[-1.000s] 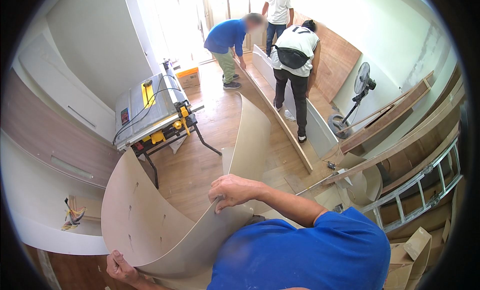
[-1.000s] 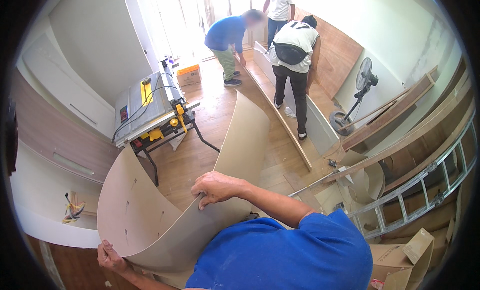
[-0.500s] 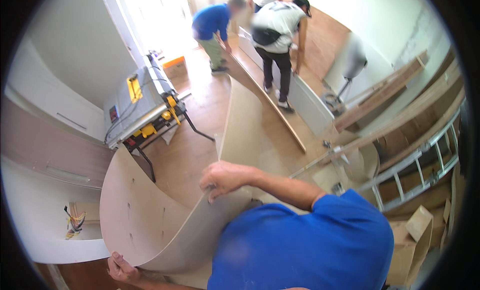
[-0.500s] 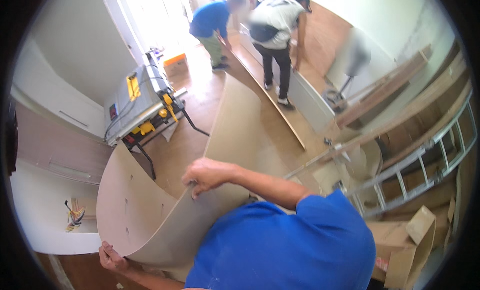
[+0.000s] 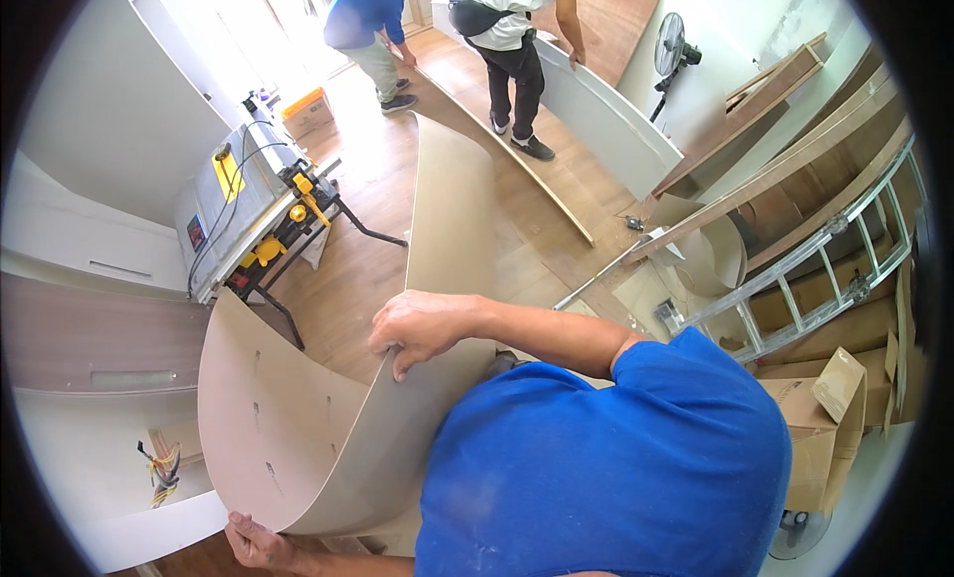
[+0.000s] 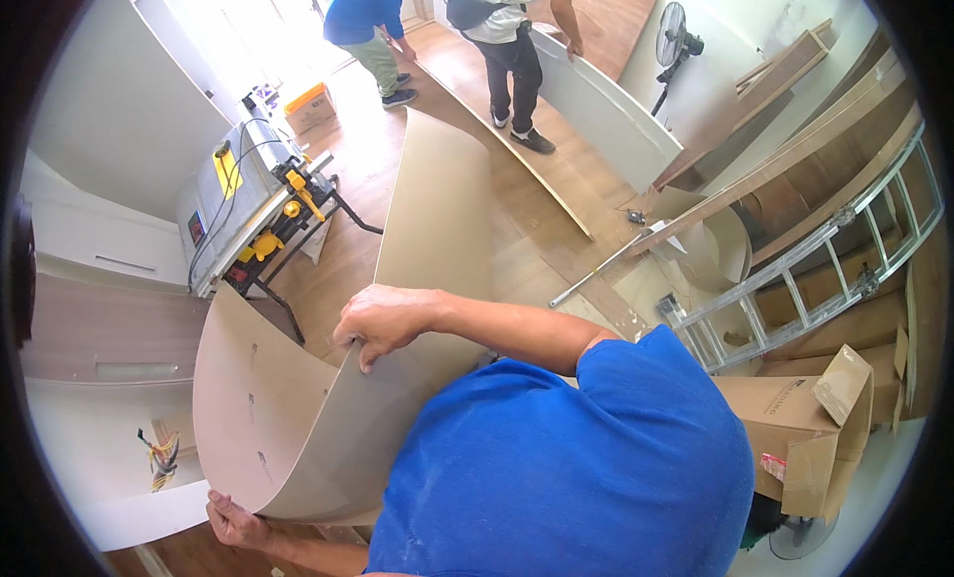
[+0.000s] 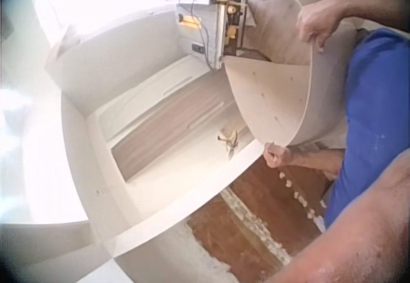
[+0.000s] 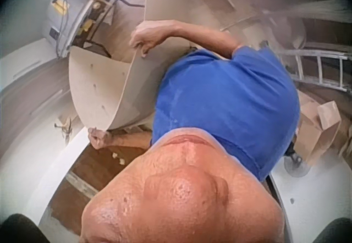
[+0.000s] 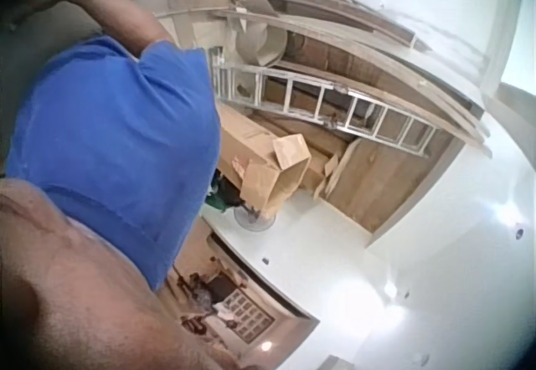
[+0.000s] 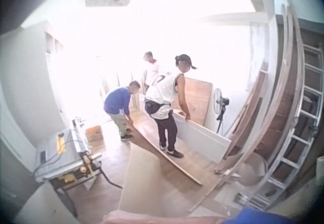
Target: The person handles a large curved wooden panel, unfolding it from a rolled state and positioning it on the floor with coworkers. They adjust the panel's orientation and align it with other pieces in a workshop setting.
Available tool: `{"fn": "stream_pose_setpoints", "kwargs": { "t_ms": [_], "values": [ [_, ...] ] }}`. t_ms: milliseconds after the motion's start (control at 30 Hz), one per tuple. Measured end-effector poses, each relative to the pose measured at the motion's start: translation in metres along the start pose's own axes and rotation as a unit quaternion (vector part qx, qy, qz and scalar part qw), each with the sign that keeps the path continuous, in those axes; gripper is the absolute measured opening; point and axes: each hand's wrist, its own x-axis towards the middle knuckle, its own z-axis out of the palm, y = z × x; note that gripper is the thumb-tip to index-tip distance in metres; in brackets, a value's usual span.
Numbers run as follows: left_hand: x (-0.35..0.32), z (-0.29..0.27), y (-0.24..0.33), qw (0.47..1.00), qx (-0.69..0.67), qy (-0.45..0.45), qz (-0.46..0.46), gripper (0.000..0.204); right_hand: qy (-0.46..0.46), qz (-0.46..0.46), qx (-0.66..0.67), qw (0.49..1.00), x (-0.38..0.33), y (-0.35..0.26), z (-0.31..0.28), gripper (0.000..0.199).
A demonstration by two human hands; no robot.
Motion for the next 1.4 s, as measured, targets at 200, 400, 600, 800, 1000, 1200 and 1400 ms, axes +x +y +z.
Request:
{"fn": "stream_pose_setpoints", "kwargs": {
  "t_ms": [200,400,600,800,1000,1200,1400],
  "values": [
    [0.004,0.008,0.034,0.993,0.05,0.051,0.09,0.037,0.007,-0.002,-0.005,1.0,0.002,0.0,-0.001,0.033],
    [0.006,0.007,0.029,0.994,0.06,0.066,0.07,0.038,-0.017,0.021,0.014,1.0,0.007,-0.003,-0.001,0.034],
    [0.008,0.008,0.016,0.992,0.046,0.061,0.1,0.034,-0.013,0.023,0.01,1.0,0.007,-0.003,-0.002,0.035],
    [0.006,0.001,-0.007,0.999,-0.013,-0.007,0.037,0.04,-0.011,0.013,-0.004,1.0,0.009,-0.005,-0.003,0.035],
    [0.0,0.005,-0.001,1.0,-0.021,0.004,-0.003,0.044,-0.015,0.01,-0.003,1.0,0.01,-0.005,-0.003,0.035],
    [-0.001,-0.008,-0.011,1.0,-0.002,-0.004,-0.015,0.041,-0.021,0.001,-0.003,1.0,0.018,-0.008,-0.001,0.035],
    [-0.001,-0.012,-0.002,0.999,0.034,0.011,0.004,0.041,-0.021,-0.024,0.011,0.999,0.028,-0.004,0.008,0.034]
  ]
}}
